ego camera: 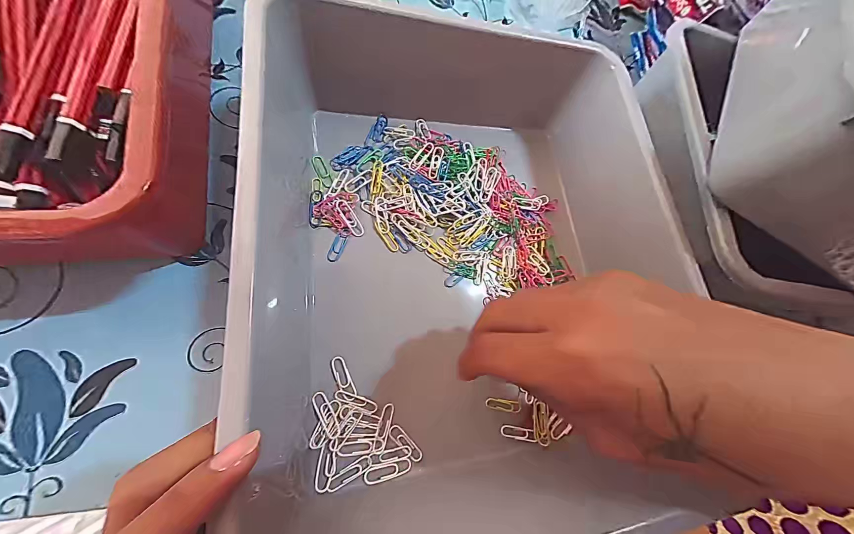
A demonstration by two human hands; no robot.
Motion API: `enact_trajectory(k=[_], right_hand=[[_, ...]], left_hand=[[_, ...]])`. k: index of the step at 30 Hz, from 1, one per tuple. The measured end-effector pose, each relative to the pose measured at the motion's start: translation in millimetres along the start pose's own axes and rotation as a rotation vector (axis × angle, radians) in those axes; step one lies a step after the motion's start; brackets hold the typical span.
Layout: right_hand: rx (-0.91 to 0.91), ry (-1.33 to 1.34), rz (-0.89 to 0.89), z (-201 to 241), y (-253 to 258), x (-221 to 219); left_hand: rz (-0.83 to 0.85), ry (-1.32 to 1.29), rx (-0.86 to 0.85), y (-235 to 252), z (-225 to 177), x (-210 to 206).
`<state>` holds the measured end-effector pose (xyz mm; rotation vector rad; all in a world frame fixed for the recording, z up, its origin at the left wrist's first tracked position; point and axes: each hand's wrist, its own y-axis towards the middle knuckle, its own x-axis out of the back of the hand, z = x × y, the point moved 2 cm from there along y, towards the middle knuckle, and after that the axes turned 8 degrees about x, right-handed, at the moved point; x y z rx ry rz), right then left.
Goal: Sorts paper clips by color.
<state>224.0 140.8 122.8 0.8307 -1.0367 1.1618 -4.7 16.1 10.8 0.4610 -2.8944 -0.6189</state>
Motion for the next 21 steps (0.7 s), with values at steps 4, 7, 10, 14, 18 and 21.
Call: enact_trajectory(k=[4,7,10,14,18,21], right_hand=[[-0.051,-0.029,0.136,5.2,-27.0,-17.4],[-0.064,-0.038,0.103,3.7,-22.8,-25.9],[-0.068,0.012,0.113,-4.6,-17.5,-18.7],[-0.094,0.191,0.142,-10.3,-20.5,-2.6],[-0.097,0.473,0.249,-21.2,-27.5,4.6],[-0.05,0.556,0.232,-21.4,-28.0,2.7]], left_hand=[[-0.019,0.001,0.004,-3.1,1.6,1.2],[-0.018,0.015,-0.015,-2.3,2.1,0.9],[-0.021,-0.003,-0.031,0.3,4.0,0.1],[-0.017,-0.017,-0.027,2.3,1.5,-1.8],[0.069,-0.015,-0.031,1.9,2.9,3.4],[-0.007,0.002,-0.03,0.8,1.1,-1.5]])
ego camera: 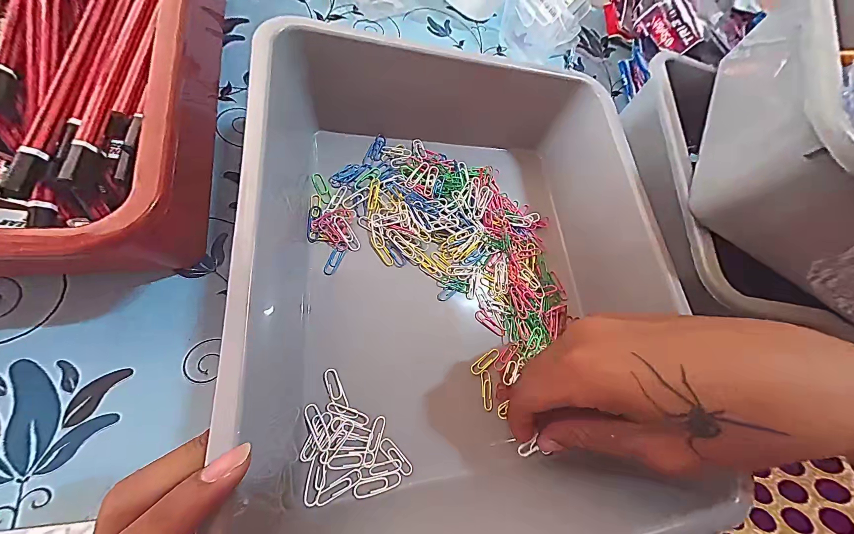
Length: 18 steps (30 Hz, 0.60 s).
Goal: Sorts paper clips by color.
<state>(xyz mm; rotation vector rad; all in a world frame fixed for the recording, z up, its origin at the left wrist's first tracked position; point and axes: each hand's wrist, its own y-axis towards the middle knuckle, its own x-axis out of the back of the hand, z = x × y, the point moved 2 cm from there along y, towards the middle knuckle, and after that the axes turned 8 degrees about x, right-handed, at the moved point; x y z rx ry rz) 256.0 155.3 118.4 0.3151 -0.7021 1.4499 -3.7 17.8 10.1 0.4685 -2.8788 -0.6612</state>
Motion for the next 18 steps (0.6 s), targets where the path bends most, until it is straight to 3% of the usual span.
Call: enact_trajectory(k=[6,9,13,18], right_hand=[[0.059,0.134,-0.176,8.4,6.2,-7.3],[0.015,-0.048,-0.245,0.5,2.8,-12.5],[0.036,-0.426,-0.18,0.0,6.9,-26.1],[0.204,-0.45,-0.147,4.5,31.7,-40.4]], left_hand=[[-0.002,0.016,0.013,3.1,-5.6,-2.6],[0.012,0.052,0.019,1.3,-5.9,0.0],[0.032,0.06,0.02,2.0,-7.0,0.8],[0.027,0.09,-0.019,4.1,-10.1,-1.3]])
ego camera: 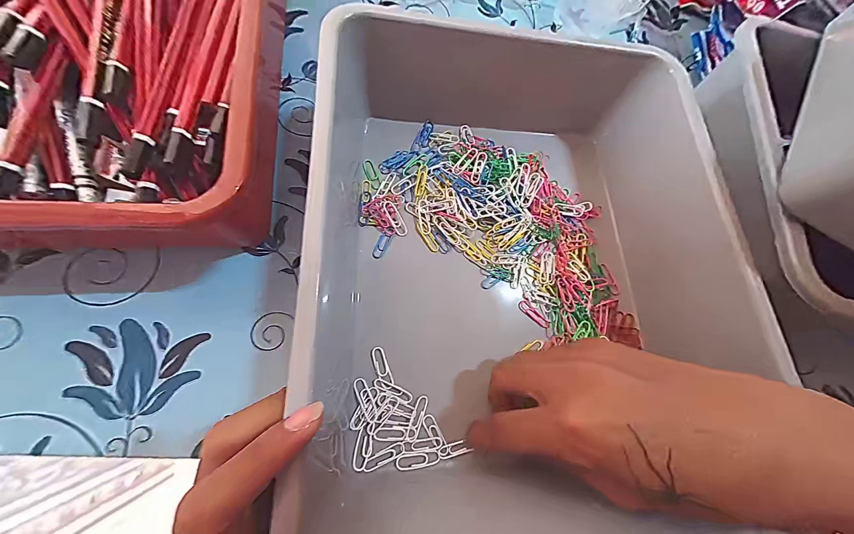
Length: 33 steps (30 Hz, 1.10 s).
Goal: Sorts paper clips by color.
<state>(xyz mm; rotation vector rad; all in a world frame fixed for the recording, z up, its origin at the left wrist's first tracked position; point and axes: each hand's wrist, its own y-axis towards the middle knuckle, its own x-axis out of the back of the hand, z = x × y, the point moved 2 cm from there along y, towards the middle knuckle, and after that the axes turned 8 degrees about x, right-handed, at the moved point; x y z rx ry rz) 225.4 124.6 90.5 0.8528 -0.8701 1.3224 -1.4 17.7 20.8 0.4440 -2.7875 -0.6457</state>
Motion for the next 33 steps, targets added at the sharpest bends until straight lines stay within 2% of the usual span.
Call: enact_trajectory(k=[3,5,7,9,12,14,17,20,22,27,30,33], right_hand=[[0.045,-0.065,-0.078,0.9,4.0,3.2],[-0.029,-0.163,-0.101,-4.6,-5.8,15.0],[-0.148,-0.208,-0.02,-12.4,-20.5,25.3],[-0.215,-0.139,0.041,-20.6,-30.3,26.0],[-0.16,-0.031,-0.013,-32.9,-29.6,19.0],[-0.139,-0.091,-0.061,-35.8,-27.6,18.9],[-0.174,-0.206,-0.167,-37.4,-30.9,22.0],[-0.24,-0.226,-0.266,-36.4,-39.7,27.8],[-0.249,-0.226,-0.283,-36.8,-43.0,30.8],[-0.259,-0.109,-0.275,-42.3,-47.5,32.6],[-0.26,0.058,-0.345,-47.4,-49.4,33.3],[-0.309,0.188,-0.402,-46.9,-47.2,39.9]], left_hand=[[0.019,-0.029,-0.039,0.4,3.8,1.9],[0.013,-0.027,-0.029,0.7,3.0,0.6],[-0.005,-0.018,-0.023,2.0,2.0,-2.3],[-0.03,-0.017,-0.039,2.1,3.8,-3.3],[-0.095,-0.02,-0.061,5.3,9.1,4.9],[-0.101,-0.029,-0.041,14.9,3.8,11.6],[0.068,0.197,-0.026,38.2,-21.1,19.8],[0.418,0.557,0.004,65.0,-54.3,17.7],[0.578,0.72,-0.014,83.3,-64.2,8.9],[0.652,0.646,-0.09,108.2,-60.7,-17.3],[0.749,0.573,-0.258,125.9,-50.0,-46.0],[0.883,0.642,-0.387,142.9,-34.1,-77.3]])
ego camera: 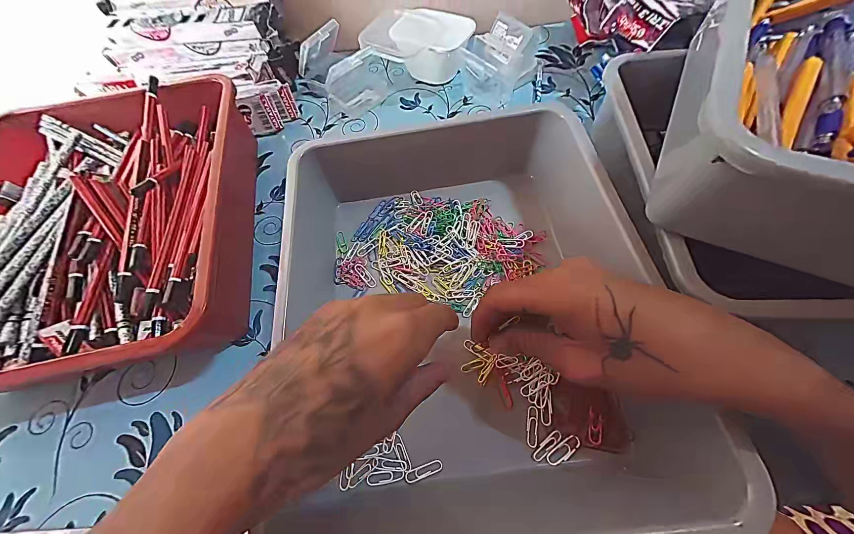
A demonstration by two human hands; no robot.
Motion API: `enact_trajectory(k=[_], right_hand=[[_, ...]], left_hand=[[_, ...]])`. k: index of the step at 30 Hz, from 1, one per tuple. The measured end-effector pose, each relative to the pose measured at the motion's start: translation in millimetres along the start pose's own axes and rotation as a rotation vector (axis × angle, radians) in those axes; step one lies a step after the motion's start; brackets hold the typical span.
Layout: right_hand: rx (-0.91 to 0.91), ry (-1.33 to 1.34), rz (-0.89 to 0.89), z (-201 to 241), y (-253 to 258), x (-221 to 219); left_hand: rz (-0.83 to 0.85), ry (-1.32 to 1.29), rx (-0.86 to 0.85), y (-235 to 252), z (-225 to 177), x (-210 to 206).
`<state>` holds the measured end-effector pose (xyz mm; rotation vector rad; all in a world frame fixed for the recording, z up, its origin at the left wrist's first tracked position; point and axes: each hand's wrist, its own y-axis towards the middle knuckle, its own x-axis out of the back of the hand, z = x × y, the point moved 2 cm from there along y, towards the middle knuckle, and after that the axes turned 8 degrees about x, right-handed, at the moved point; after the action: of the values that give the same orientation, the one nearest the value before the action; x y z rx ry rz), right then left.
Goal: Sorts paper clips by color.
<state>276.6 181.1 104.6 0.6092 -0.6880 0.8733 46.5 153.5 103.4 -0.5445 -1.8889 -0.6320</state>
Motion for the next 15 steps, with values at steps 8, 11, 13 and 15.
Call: enact_trajectory(k=[8,11,13,15], right_hand=[[-0.051,-0.092,-0.038,-1.2,-0.8,4.7],[-0.029,-0.257,-0.016,-4.6,-2.8,0.6],[-0.025,-0.297,0.01,-7.4,-3.2,-0.7],[-0.034,-0.315,0.013,-7.9,-4.0,-0.7]], left_hand=[[0.229,-0.023,-0.056,38.2,1.1,-23.0],[0.305,-0.096,-0.092,35.7,10.0,-27.7],[0.274,-0.104,-0.097,35.2,11.5,-27.0],[0.187,-0.071,-0.111,36.8,8.9,-24.5]])
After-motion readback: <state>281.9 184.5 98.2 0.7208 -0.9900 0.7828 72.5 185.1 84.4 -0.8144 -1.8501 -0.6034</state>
